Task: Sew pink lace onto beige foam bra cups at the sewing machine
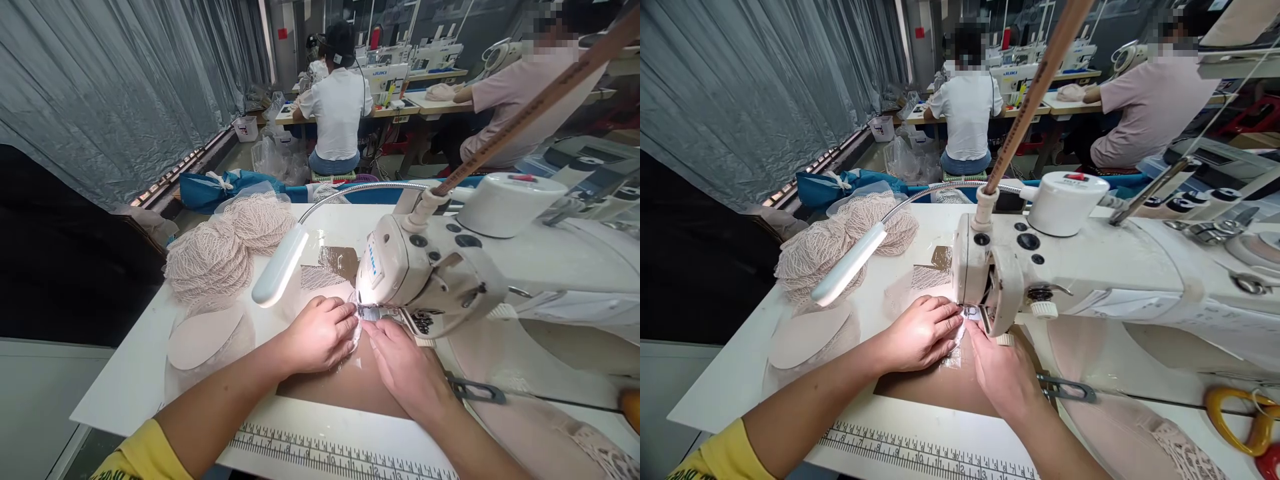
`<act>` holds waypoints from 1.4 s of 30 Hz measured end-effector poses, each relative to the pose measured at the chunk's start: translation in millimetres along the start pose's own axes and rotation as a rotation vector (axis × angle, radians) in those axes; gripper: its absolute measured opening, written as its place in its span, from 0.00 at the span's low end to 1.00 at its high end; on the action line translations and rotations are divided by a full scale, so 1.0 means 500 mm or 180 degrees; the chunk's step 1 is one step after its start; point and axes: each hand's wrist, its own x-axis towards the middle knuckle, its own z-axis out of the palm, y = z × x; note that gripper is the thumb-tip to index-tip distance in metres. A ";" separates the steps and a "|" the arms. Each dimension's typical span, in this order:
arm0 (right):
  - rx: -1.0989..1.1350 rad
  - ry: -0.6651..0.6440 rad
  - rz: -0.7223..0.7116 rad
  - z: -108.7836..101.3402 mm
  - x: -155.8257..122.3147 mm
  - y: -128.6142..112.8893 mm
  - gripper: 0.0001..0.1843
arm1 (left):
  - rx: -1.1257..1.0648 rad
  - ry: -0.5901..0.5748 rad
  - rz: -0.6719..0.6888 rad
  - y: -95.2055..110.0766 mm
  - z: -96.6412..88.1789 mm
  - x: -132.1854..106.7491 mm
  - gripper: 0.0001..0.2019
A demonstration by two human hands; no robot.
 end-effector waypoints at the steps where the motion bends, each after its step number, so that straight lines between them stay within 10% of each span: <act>1: 0.0023 0.0000 0.0007 -0.003 0.000 0.000 0.20 | -0.0036 0.0012 0.0003 -0.001 -0.002 0.000 0.17; 42: 0.0098 -0.0043 -0.0360 -0.023 0.004 -0.002 0.23 | -0.0080 0.0167 0.0200 -0.012 0.000 -0.003 0.14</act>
